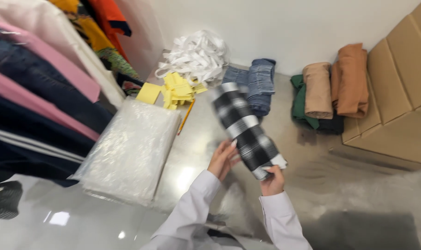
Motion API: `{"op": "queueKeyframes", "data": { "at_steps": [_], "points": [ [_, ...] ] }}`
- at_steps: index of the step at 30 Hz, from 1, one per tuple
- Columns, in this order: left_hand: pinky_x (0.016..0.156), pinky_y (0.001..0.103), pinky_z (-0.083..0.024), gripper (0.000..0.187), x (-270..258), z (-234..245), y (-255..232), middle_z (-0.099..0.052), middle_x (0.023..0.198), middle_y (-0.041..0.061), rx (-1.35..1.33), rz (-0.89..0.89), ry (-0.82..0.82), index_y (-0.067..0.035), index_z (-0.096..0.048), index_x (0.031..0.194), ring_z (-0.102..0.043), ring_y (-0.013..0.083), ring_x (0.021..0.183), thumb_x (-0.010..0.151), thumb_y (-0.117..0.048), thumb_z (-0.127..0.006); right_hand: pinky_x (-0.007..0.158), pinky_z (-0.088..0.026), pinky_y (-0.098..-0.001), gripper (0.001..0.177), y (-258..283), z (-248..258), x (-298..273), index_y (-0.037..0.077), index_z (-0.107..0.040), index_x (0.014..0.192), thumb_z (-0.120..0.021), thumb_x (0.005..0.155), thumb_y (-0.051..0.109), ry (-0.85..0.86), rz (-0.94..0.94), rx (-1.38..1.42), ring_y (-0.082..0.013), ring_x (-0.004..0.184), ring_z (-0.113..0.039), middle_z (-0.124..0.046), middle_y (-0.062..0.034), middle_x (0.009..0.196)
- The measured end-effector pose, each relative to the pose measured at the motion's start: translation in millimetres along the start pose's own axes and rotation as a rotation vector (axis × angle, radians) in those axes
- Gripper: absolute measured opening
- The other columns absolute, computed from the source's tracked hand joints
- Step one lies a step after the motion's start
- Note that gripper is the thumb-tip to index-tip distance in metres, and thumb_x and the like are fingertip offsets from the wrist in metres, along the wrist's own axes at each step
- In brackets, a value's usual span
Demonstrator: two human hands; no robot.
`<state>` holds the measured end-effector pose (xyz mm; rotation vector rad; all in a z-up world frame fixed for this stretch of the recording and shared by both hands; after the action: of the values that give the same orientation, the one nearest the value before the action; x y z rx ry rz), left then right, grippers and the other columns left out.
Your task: Hanging various items of clothing including jeans, shirts, and trousers onto a garment rack using plastic hangers.
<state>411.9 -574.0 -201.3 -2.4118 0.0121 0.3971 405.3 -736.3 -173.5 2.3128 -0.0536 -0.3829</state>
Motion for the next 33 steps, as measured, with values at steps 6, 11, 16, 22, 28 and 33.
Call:
{"op": "queueKeyframes", "data": {
  "at_steps": [6, 11, 16, 22, 28, 33],
  "points": [
    [0.083, 0.046, -0.061, 0.058, -71, 56, -92, -0.069, 0.111, 0.016, -0.105, -0.131, -0.228, -0.001, -0.058, 0.126, -0.072, 0.0319, 0.098, 0.079, -0.011, -0.089, 0.088, -0.047, -0.0314, 0.051, -78, 9, -35, 0.016, -0.048, 0.126, -0.063, 0.079, 0.000, 0.511, -0.139, -0.296, -0.0158, 0.109, -0.057, -0.062, -0.0094, 0.122],
    [0.071, 0.043, -0.064, 0.060, -128, 121, -130, -0.071, 0.099, 0.018, 0.115, -0.082, -0.164, 0.000, -0.066, 0.118, -0.073, 0.0309, 0.088, 0.068, -0.013, -0.096, 0.114, -0.034, -0.0427, 0.068, -96, -53, -98, 0.012, -0.036, 0.149, -0.063, 0.086, 0.017, 0.670, -0.026, -0.512, -0.0243, 0.140, -0.043, -0.053, -0.0175, 0.149],
    [0.071, 0.040, -0.064, 0.056, -191, 187, -140, -0.072, 0.098, 0.017, 0.220, -0.002, -0.068, -0.001, -0.069, 0.115, -0.074, 0.0271, 0.088, 0.068, -0.017, -0.097, 0.119, -0.026, -0.0566, 0.107, -163, -119, -210, -0.007, -0.016, 0.159, -0.074, 0.086, 0.046, 0.576, -0.289, -0.748, -0.0440, 0.147, -0.031, -0.029, -0.0386, 0.154],
    [0.072, 0.042, -0.065, 0.072, -264, 234, -167, -0.069, 0.104, 0.023, 0.263, 0.015, -0.210, 0.000, -0.064, 0.122, -0.073, 0.0296, 0.089, 0.071, -0.036, -0.100, 0.096, -0.047, -0.0414, 0.069, -222, -121, -272, 0.004, -0.057, 0.139, -0.081, 0.084, 0.037, 0.445, -0.252, -0.674, -0.0267, 0.117, -0.057, -0.060, -0.0197, 0.126],
    [0.081, 0.045, -0.064, 0.091, -318, 246, -188, -0.065, 0.112, 0.026, 0.142, 0.017, -0.269, 0.000, -0.052, 0.135, -0.073, 0.0325, 0.096, 0.070, -0.037, -0.104, 0.058, -0.060, -0.0419, 0.044, -206, -154, -330, -0.006, -0.063, 0.101, -0.092, 0.073, 0.013, 0.343, -0.314, -0.631, -0.0310, 0.069, -0.072, -0.069, -0.0209, 0.081],
    [0.101, 0.049, -0.051, 0.072, -356, 235, -209, -0.062, 0.136, 0.020, -0.286, -0.008, -0.094, -0.006, -0.057, 0.139, -0.060, 0.0381, 0.125, 0.089, -0.056, -0.073, 0.072, -0.058, -0.0448, 0.055, -208, -150, -337, -0.003, -0.072, 0.105, -0.093, 0.073, 0.036, 0.299, -0.148, -0.949, -0.0314, 0.086, -0.073, -0.073, -0.0231, 0.087]
  ]
}}
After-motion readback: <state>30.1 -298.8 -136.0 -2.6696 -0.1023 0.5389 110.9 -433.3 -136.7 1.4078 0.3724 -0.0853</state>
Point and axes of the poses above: each hand's wrist, its own x-axis towards the middle knuckle, its own z-axis out of the back of the hand, y = z × x, the point moved 3 cm from there along x, towards the middle knuckle
